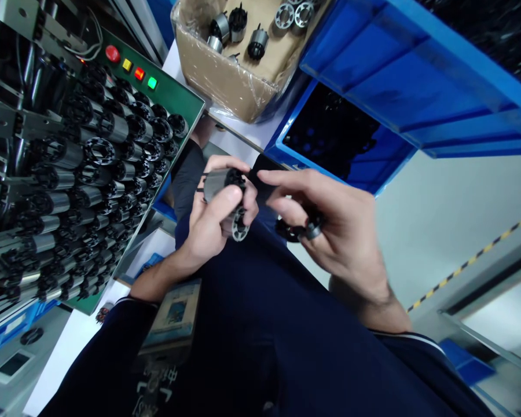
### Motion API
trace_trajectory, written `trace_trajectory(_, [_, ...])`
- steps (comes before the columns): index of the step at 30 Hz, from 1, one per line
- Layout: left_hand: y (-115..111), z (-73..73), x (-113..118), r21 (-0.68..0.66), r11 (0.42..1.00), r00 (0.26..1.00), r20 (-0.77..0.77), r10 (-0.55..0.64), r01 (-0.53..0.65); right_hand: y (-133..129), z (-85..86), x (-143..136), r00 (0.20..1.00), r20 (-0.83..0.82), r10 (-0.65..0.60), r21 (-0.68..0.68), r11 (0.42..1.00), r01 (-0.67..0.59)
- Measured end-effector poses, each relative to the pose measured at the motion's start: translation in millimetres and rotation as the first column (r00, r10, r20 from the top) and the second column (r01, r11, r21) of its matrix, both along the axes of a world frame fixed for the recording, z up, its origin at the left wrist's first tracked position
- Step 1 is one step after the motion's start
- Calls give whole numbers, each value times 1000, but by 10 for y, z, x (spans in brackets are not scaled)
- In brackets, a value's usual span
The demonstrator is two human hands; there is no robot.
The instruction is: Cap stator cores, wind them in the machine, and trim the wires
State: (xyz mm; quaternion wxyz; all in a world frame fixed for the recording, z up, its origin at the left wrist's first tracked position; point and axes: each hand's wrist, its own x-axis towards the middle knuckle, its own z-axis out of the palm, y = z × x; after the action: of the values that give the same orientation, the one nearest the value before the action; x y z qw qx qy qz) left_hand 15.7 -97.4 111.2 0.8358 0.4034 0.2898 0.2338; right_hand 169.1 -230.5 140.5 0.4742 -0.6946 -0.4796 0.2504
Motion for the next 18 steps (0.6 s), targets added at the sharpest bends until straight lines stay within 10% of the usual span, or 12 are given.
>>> trace_trajectory(18, [46, 88, 162, -125, 981, 988, 28, 152, -147, 57, -17, -141, 976, -211, -50, 223, 970, 98])
